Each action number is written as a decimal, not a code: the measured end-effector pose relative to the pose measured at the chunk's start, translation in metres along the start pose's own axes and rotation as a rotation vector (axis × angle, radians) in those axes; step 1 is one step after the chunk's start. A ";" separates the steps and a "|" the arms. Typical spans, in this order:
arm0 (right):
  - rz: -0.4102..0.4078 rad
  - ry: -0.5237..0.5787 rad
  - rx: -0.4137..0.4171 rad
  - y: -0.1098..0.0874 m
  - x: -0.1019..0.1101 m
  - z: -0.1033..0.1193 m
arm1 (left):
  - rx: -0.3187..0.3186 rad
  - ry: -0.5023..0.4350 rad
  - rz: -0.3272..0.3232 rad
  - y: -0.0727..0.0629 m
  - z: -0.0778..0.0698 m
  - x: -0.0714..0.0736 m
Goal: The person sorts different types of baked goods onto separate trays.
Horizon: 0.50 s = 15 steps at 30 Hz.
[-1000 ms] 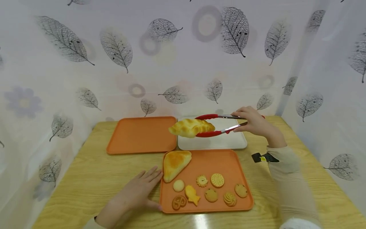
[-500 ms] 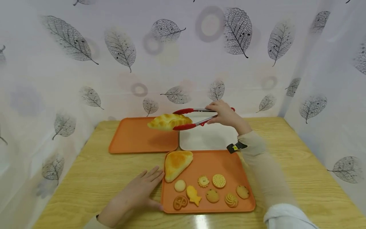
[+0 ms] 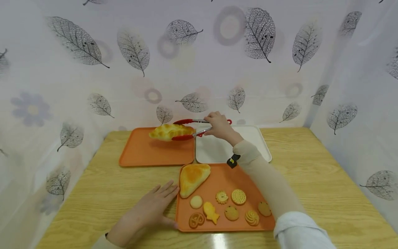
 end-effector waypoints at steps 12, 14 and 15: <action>-0.012 -0.093 -0.036 0.026 -0.023 0.014 | -0.013 -0.007 0.012 0.003 0.008 0.002; -0.001 -0.095 -0.046 0.029 -0.027 0.013 | -0.015 -0.010 0.013 0.003 0.008 0.003; 0.005 -0.092 -0.051 0.030 -0.029 0.012 | -0.016 -0.010 0.014 0.003 0.009 0.003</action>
Point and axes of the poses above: each hand's wrist, its own y-axis towards the middle knuckle, its own x-axis out of the back of the hand, z = x × y, the point moved 10 cm from there along y, towards the middle knuckle, and after that the axes turned 14 degrees about -x, right-handed, at the moved point
